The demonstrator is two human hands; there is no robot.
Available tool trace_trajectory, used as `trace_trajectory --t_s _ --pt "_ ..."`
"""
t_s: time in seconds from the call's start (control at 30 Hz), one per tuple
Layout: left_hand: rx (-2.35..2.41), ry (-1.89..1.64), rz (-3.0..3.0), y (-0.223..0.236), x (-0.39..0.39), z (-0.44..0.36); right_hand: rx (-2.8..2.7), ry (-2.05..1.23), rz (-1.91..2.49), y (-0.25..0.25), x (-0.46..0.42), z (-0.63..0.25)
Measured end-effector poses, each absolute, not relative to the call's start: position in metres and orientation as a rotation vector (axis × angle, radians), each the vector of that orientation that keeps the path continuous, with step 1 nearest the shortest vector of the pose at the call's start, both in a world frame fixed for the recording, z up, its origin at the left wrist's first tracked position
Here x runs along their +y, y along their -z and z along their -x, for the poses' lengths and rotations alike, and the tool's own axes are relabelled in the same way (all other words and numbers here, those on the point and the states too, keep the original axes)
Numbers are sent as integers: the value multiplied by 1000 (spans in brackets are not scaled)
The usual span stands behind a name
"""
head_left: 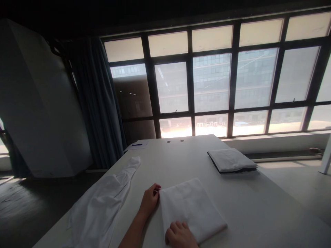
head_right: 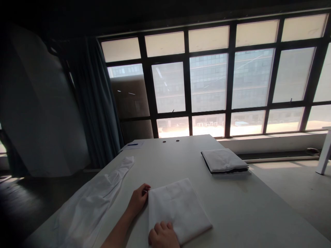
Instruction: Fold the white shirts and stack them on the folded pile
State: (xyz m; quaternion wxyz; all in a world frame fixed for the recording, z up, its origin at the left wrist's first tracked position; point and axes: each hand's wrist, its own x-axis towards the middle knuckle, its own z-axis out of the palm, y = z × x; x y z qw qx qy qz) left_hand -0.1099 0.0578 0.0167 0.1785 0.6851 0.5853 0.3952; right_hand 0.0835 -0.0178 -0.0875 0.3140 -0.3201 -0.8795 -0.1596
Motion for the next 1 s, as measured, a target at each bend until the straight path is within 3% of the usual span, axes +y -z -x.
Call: trace_trajectory --t_s 0.13,0.3,0.43,0.6,1.0 --pt "1677 -1117 -1892 -11 60 113 -2212 580 620 88 -18 -77" --pt "1761 -1145 -1827 -5 64 113 -2299 512 455 74 -26 -76" --pt "1840 -1209 -1771 -6 66 112 -2195 452 575 67 -31 -81" --pt "1863 -1189 -1757 -7 67 111 -2052 618 793 70 -23 -89" --pt "1905 -1119 -1747 -4 69 111 -2225 515 659 88 -15 -70"
